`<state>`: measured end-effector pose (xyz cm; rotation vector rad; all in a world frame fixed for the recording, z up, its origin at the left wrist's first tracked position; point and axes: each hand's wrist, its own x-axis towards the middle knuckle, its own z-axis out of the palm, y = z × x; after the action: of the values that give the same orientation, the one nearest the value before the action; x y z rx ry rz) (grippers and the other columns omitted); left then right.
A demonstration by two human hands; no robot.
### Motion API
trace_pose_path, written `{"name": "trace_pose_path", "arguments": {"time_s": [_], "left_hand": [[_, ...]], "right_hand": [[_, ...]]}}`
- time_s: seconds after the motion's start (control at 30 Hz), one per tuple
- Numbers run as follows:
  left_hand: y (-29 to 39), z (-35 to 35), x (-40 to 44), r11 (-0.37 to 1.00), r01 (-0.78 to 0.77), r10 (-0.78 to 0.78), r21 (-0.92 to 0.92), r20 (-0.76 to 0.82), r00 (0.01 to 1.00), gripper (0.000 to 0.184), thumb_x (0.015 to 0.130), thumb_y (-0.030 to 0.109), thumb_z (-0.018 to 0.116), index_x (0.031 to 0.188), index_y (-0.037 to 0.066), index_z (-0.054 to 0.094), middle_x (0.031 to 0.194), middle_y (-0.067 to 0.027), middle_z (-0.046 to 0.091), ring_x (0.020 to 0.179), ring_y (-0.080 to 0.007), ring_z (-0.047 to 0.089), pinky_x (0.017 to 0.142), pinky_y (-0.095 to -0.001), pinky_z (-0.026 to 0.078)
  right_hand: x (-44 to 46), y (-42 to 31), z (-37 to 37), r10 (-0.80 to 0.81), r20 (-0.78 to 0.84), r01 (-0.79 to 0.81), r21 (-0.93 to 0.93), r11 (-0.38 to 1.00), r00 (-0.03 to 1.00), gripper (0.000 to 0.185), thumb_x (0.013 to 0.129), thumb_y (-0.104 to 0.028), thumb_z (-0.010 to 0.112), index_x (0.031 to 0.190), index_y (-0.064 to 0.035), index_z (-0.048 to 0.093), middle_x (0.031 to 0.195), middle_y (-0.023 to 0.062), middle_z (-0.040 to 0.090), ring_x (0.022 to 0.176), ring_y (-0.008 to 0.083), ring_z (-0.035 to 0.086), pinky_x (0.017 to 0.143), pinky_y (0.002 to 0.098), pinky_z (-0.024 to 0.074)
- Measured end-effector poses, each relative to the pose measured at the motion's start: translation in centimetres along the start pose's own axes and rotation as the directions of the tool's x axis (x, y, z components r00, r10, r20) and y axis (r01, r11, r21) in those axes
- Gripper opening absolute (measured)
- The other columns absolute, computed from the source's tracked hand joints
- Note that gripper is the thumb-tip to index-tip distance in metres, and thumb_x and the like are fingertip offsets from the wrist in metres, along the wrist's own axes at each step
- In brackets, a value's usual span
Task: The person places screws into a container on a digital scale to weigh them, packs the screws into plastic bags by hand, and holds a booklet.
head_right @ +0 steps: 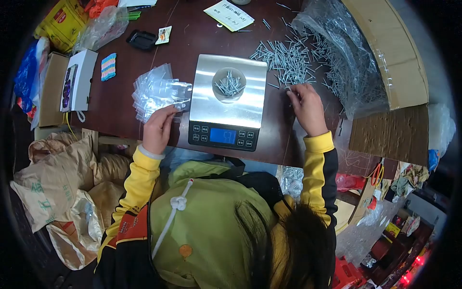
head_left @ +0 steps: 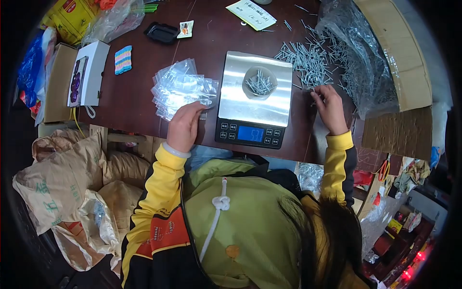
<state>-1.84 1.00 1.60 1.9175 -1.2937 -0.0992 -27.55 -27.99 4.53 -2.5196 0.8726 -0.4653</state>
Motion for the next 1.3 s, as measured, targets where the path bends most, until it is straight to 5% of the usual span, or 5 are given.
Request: {"name": "trace_pose_path", "arguments": {"time_s": [0.43, 0.87, 1.1, 1.2, 1.3], "left_hand": [[0.7, -2.0, 0.9, 0.998, 0.006, -0.013, -0.068, -0.101, 0.995, 0.027, 0.083, -0.01, 0.054, 0.105, 0.002, 0.066, 0.089, -0.0142, 0.06, 0.079, -0.028, 0.061, 0.073, -0.0305, 0.049], [5.8, -2.7, 1.8, 0.953, 0.063, -0.049, -0.296, 0.053, 0.997, 0.006, 0.079, 0.002, 0.069, 0.085, 0.002, 0.067, 0.075, -0.0087, 0.062, 0.064, -0.0182, 0.058, 0.059, -0.0279, 0.046], [8.9, -1.7, 3.0, 0.747, -0.05, 0.062, -0.663, -0.006, 0.998, 0.023, 0.08, 0.007, 0.072, 0.096, 0.003, 0.056, 0.079, -0.0073, 0.058, 0.065, -0.0192, 0.055, 0.06, -0.0298, 0.044], [8.3, -2.2, 3.9, 0.791, -0.201, 0.339, -0.578, 0.14, 0.93, 0.02, 0.082, 0.01, 0.07, 0.093, 0.004, 0.055, 0.076, -0.0076, 0.055, 0.067, -0.0209, 0.053, 0.061, -0.03, 0.042], [8.2, -2.5, 3.9, 0.879, -0.103, 0.188, -0.465, 0.141, 0.972, 0.013, 0.079, 0.001, 0.065, 0.078, 0.003, 0.053, 0.078, -0.0075, 0.053, 0.068, -0.0196, 0.05, 0.063, -0.0286, 0.04]], "right_hand": [[2.6, -2.6, 1.2, -0.029, 0.004, 0.03, -0.037, 0.999, 1.0, 0.014, 0.081, -0.01, 0.065, 0.093, -0.0028, 0.064, 0.085, 0.0157, 0.063, 0.075, 0.0335, 0.061, 0.067, 0.0397, 0.048], [3.2, -10.3, 0.0, -0.386, 0.015, 0.323, 0.519, 0.791, 0.922, 0.028, 0.083, -0.011, 0.067, 0.11, -0.0062, 0.066, 0.098, 0.0073, 0.067, 0.074, 0.0157, 0.058, 0.065, 0.0268, 0.0453], [1.5, -15.0, 0.4, -0.502, 0.259, 0.079, 0.827, 0.556, 0.825, 0.013, 0.088, -0.015, 0.064, 0.088, -0.0027, 0.058, 0.075, 0.0044, 0.056, 0.066, 0.0128, 0.052, 0.061, 0.0265, 0.0422], [1.7, -15.0, -0.6, -0.525, 0.332, 0.064, 0.797, 0.6, 0.784, 0.018, 0.089, -0.015, 0.063, 0.08, -0.0021, 0.055, 0.072, 0.0035, 0.055, 0.064, 0.0115, 0.051, 0.059, 0.027, 0.0416], [2.0, -13.8, -0.4, -0.37, 0.169, 0.148, 0.711, 0.688, 0.913, 0.016, 0.088, -0.014, 0.065, 0.08, -0.0025, 0.057, 0.071, 0.0043, 0.055, 0.063, 0.0155, 0.052, 0.059, 0.0279, 0.042]]}}
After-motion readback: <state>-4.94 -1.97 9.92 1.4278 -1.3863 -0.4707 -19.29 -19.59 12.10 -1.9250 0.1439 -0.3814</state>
